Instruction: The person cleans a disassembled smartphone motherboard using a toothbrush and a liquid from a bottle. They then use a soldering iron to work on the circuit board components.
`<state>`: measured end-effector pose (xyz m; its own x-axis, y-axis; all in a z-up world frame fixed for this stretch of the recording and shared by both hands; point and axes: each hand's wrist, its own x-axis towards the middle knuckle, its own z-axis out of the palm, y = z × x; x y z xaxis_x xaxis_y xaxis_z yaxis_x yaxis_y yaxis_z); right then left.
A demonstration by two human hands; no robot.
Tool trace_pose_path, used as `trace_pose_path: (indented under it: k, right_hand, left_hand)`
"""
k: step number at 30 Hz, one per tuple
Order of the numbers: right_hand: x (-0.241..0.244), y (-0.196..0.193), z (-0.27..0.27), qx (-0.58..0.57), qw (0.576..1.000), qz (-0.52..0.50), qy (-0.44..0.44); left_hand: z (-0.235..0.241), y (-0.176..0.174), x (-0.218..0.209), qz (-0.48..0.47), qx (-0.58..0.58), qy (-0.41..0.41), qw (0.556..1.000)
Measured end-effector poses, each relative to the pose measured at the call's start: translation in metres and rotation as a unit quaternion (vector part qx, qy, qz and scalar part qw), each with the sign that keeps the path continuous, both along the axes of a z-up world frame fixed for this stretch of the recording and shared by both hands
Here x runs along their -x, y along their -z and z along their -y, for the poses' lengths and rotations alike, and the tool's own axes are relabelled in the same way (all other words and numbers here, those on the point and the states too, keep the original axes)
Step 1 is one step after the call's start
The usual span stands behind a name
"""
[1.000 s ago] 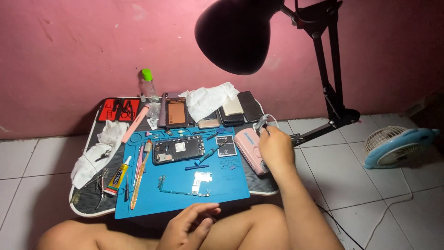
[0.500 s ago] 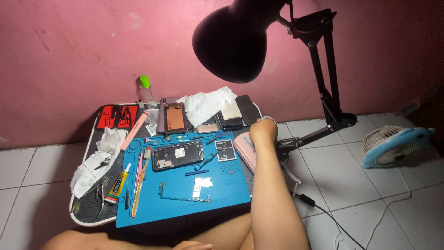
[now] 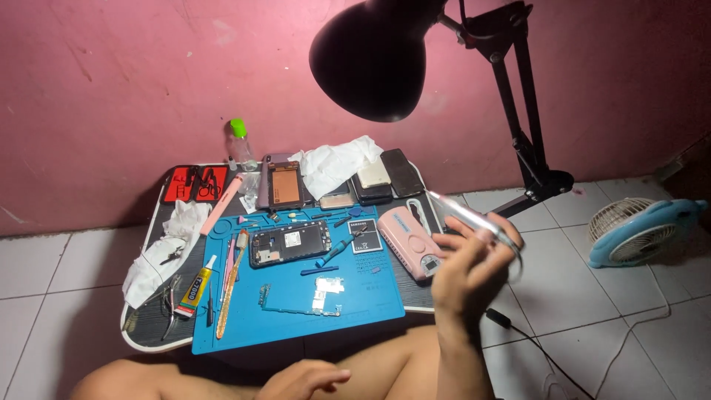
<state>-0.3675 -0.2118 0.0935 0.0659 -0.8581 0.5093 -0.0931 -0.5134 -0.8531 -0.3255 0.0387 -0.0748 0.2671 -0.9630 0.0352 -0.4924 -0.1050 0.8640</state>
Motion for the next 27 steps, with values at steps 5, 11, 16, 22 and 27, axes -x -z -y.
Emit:
trace_pose_path:
  k: [5, 11, 16, 22, 27]
  right_hand:
    - [0.056, 0.042, -0.005, -0.046, 0.989, 0.137, 0.028]
    - [0.058, 0.080, 0.021, 0.004, 0.950, 0.296, 0.100]
    - [0.049, 0.066, 0.040, 0.074, 0.950, 0.290, 0.087]
    - [0.073, 0.113, 0.112, 0.192, 0.891, 0.409, -0.051]
    - [0.055, 0.123, 0.083, 0.141, 0.943, 0.302, -0.001]
  left_hand:
    - [0.080, -0.110, -0.010, 0.058, 0.077, -0.074, 0.993]
    - [0.216, -0.073, -0.027, 0.224, 0.244, -0.192, 0.924]
    - [0.256, -0.051, -0.043, 0.275, 0.172, -0.237, 0.916]
    - [0.259, -0.048, -0.053, 0.236, 0.162, -0.226, 0.931]
    - [0.259, -0.043, -0.061, 0.218, 0.134, -0.209, 0.944]
